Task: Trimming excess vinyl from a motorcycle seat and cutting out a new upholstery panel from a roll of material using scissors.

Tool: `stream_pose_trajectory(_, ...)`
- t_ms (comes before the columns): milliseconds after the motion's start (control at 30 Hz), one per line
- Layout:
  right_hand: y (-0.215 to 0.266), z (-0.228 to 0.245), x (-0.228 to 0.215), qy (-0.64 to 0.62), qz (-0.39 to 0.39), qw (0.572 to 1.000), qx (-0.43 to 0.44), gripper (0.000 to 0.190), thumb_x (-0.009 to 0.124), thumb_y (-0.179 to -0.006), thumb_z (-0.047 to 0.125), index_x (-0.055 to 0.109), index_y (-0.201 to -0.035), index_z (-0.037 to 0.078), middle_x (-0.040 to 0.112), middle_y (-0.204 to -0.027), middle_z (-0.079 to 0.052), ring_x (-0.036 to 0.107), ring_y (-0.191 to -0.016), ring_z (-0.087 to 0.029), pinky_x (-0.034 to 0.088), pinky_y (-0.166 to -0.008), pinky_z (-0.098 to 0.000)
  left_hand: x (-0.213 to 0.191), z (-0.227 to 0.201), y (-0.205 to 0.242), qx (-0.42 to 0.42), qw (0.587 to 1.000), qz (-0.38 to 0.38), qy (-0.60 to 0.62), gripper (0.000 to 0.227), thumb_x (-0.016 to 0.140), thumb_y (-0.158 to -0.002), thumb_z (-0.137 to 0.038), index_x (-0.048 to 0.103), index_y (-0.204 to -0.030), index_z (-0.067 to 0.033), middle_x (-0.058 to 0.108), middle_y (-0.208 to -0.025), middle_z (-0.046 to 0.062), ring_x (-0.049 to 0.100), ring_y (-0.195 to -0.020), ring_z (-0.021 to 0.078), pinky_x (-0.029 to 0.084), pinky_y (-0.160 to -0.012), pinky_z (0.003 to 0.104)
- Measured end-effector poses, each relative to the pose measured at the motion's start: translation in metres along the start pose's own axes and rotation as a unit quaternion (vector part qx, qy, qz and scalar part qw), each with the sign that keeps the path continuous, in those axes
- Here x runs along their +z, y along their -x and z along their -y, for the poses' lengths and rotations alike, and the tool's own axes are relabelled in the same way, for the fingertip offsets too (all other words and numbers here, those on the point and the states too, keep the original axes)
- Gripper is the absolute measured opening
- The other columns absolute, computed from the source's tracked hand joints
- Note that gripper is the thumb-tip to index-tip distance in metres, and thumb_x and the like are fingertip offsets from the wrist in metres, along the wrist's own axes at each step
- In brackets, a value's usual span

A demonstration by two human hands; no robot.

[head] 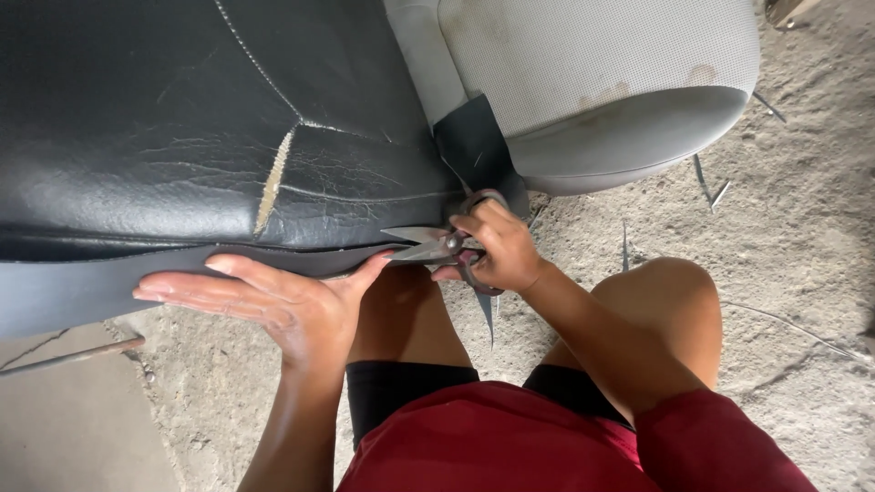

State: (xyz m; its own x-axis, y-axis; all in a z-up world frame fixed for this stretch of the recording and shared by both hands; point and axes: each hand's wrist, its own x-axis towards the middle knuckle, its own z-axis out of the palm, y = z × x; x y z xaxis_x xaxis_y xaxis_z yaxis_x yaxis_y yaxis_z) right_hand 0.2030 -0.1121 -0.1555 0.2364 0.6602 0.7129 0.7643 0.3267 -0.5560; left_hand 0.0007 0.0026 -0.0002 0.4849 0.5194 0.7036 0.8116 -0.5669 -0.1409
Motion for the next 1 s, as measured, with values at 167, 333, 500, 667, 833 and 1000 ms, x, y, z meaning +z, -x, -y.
stream_pose_trajectory(167,0.013,-0.011,0.002,0.0,0.002,1.0,0.008,0.084,0.087,-0.074,0.064,0.057,-0.121,0.0,0.053,-0.092,-0.011,0.056,-0.083,-0.028,0.051,-0.073,-0.0404,-0.005,-0.003,-0.001,0.002,1.0,0.008,-0.008,0.155,0.04,-0.072,-0.121,-0.017,-0.17,-0.015,-0.027,-0.169,0.027,-0.02,-0.164,0.0509,0.003,-0.14,0.081)
stream_pose_trajectory(333,0.012,-0.01,0.011,0.007,-0.024,1.0,-0.018,0.087,0.086,-0.076,0.065,0.055,-0.126,0.001,0.052,-0.09,-0.008,0.055,-0.082,-0.026,0.05,-0.073,-0.0393,-0.005,-0.004,-0.002,0.009,1.0,0.006,-0.008,0.15,0.039,-0.076,-0.118,-0.016,-0.17,-0.0138,-0.027,-0.169,0.027,-0.019,-0.164,0.0522,0.005,-0.141,0.08)
stream_pose_trajectory(500,0.007,-0.012,0.016,-0.024,-0.068,0.996,-0.043,0.083,0.091,-0.074,0.059,0.057,-0.118,-0.003,0.05,-0.083,-0.007,0.052,-0.073,-0.022,0.049,-0.068,-0.0373,-0.005,-0.005,-0.003,0.008,1.0,0.001,-0.005,0.151,0.039,-0.074,-0.118,-0.014,-0.17,-0.0139,-0.026,-0.169,0.027,-0.019,-0.164,0.0511,0.004,-0.141,0.081)
stream_pose_trajectory(667,0.013,-0.019,0.023,-0.038,-0.073,0.994,-0.069,0.083,0.092,-0.076,0.054,0.052,-0.123,-0.001,0.05,-0.081,-0.005,0.051,-0.071,-0.019,0.051,-0.069,-0.0359,-0.006,-0.003,-0.001,0.007,1.0,0.013,-0.01,0.155,0.041,-0.073,-0.121,-0.018,-0.169,-0.0142,-0.027,-0.169,0.027,-0.02,-0.163,0.0524,0.003,-0.14,0.08)
stream_pose_trajectory(833,0.001,-0.009,0.012,-0.026,-0.052,0.998,-0.04,0.084,0.09,-0.074,0.059,0.055,-0.12,-0.001,0.05,-0.087,-0.009,0.056,-0.08,-0.027,0.052,-0.076,-0.0398,-0.006,-0.005,-0.002,0.011,1.0,0.006,-0.017,0.155,0.038,-0.073,-0.121,-0.015,-0.169,-0.0115,-0.026,-0.169,0.029,-0.016,-0.163,0.0536,0.005,-0.141,0.08)
stream_pose_trajectory(1000,-0.009,0.002,0.011,-0.009,-0.057,0.998,-0.025,0.084,0.091,-0.07,0.063,0.06,-0.116,-0.001,0.048,-0.085,-0.008,0.053,-0.074,-0.026,0.049,-0.068,-0.0372,-0.005,-0.003,-0.002,0.006,1.0,0.006,0.002,0.151,0.039,-0.073,-0.118,-0.017,-0.17,-0.0167,-0.028,-0.17,0.025,-0.02,-0.165,0.0498,0.001,-0.142,0.079)
